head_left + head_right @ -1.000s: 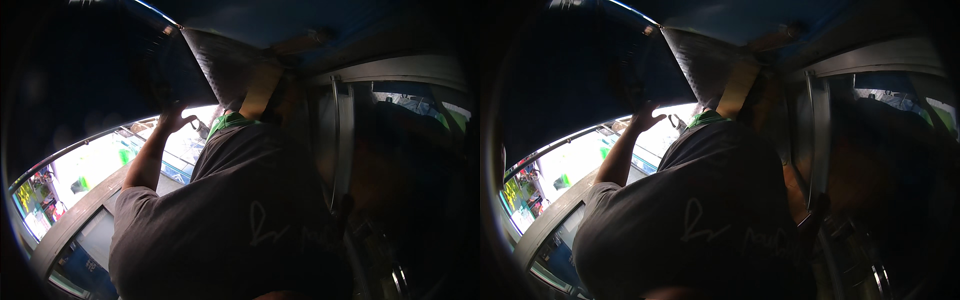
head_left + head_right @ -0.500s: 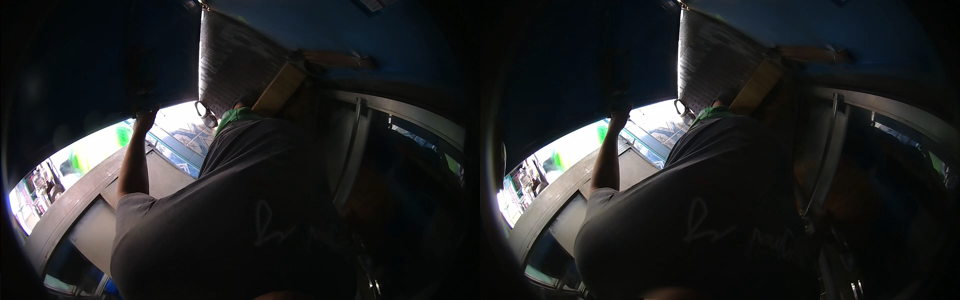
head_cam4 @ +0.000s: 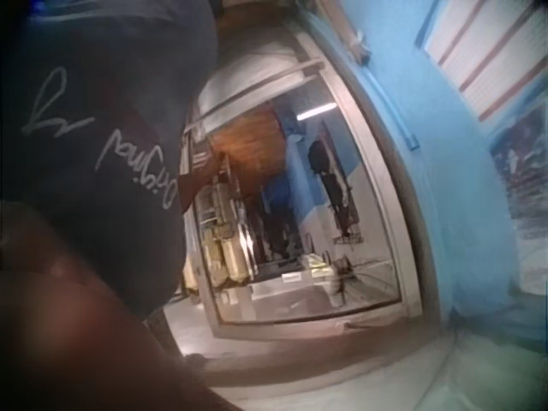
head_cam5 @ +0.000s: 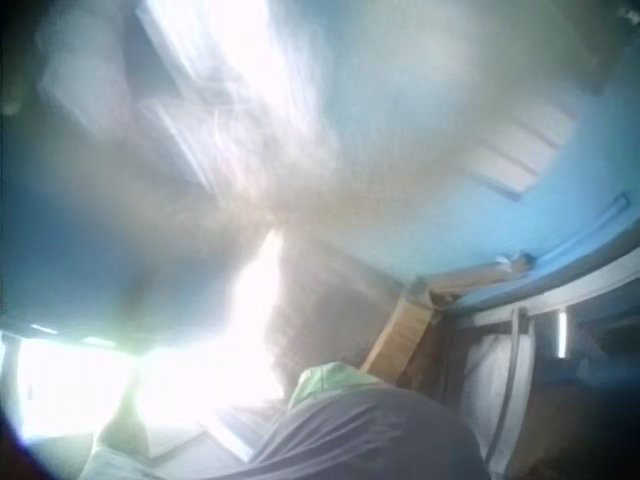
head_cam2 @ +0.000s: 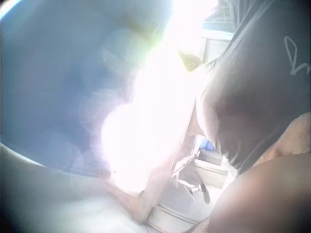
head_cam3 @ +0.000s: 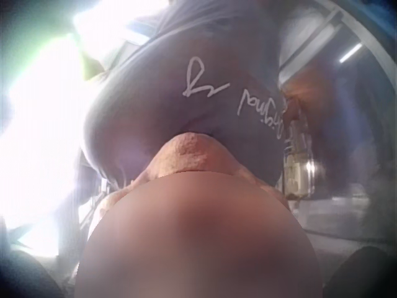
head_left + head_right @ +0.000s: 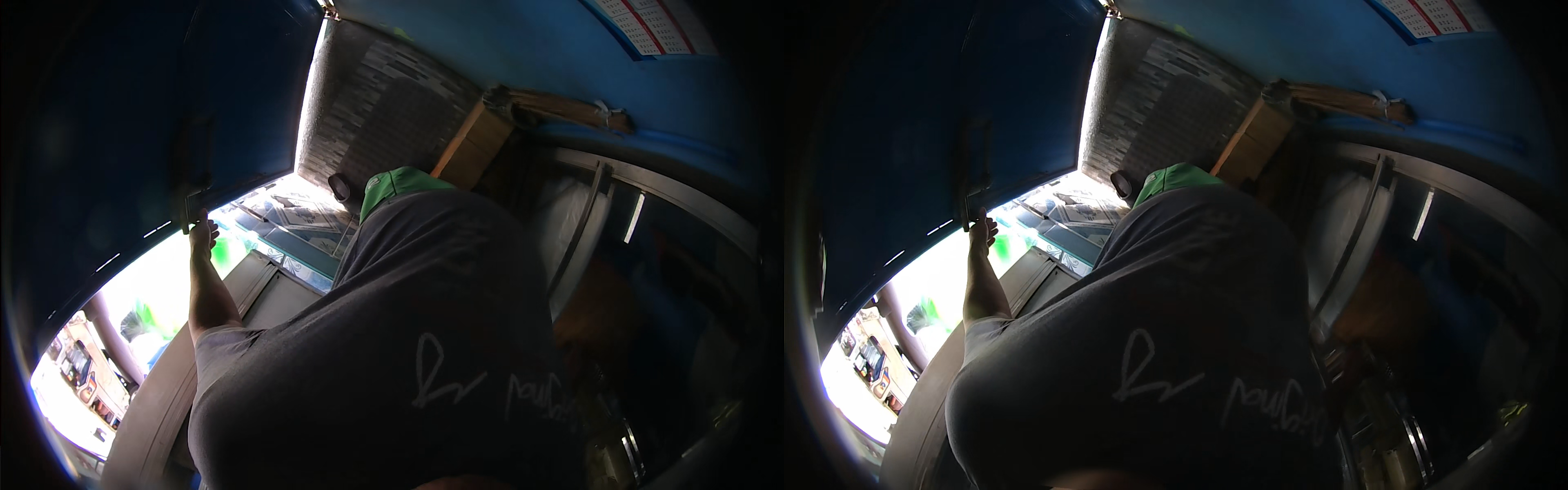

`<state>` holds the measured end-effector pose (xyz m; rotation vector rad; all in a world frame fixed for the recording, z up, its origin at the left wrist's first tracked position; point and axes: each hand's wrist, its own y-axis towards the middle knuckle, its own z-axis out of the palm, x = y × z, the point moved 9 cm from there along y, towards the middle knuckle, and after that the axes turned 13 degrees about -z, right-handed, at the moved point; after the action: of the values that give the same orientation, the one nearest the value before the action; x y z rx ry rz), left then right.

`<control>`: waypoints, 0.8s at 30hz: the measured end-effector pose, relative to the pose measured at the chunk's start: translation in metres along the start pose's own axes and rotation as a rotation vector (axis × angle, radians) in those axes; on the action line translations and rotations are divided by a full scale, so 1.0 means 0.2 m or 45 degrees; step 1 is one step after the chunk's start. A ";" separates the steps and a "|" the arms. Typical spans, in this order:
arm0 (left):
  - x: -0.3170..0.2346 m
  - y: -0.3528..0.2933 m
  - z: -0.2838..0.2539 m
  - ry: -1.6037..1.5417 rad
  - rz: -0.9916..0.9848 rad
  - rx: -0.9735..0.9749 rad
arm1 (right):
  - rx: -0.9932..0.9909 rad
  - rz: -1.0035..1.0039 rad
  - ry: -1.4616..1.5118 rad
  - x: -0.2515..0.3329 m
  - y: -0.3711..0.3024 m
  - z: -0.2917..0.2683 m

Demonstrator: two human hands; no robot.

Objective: The person fills several large plastic water containers from a tap, secures them with plastic bags and twist ties, and uses a handheld device to seal the container openings. The person handles blue and green containers, placing them on a metal counter and sealing each one individually.

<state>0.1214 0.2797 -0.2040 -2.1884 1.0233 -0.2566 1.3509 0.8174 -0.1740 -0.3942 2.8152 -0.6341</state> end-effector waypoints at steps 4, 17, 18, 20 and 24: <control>-0.04 0.18 -0.13 -0.128 -0.105 -0.001 | 0.007 0.078 0.031 0.07 -0.07 -0.03; -0.23 0.20 -0.24 -0.627 -0.128 0.302 | 0.005 0.171 0.096 0.09 -0.30 0.08; -0.24 0.19 -0.25 -0.794 -0.110 0.319 | 0.001 0.172 0.107 0.09 -0.33 0.10; -0.25 0.18 -0.27 -1.021 0.002 0.298 | -0.009 0.152 0.112 0.10 -0.34 0.14; -0.31 0.26 -0.27 -1.357 0.198 0.320 | -0.072 0.008 0.099 0.25 -0.30 0.18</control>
<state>0.0248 0.2753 -0.1931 -1.6150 0.4857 0.7445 1.3262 0.7370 -0.1867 -0.3782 2.9125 -0.5814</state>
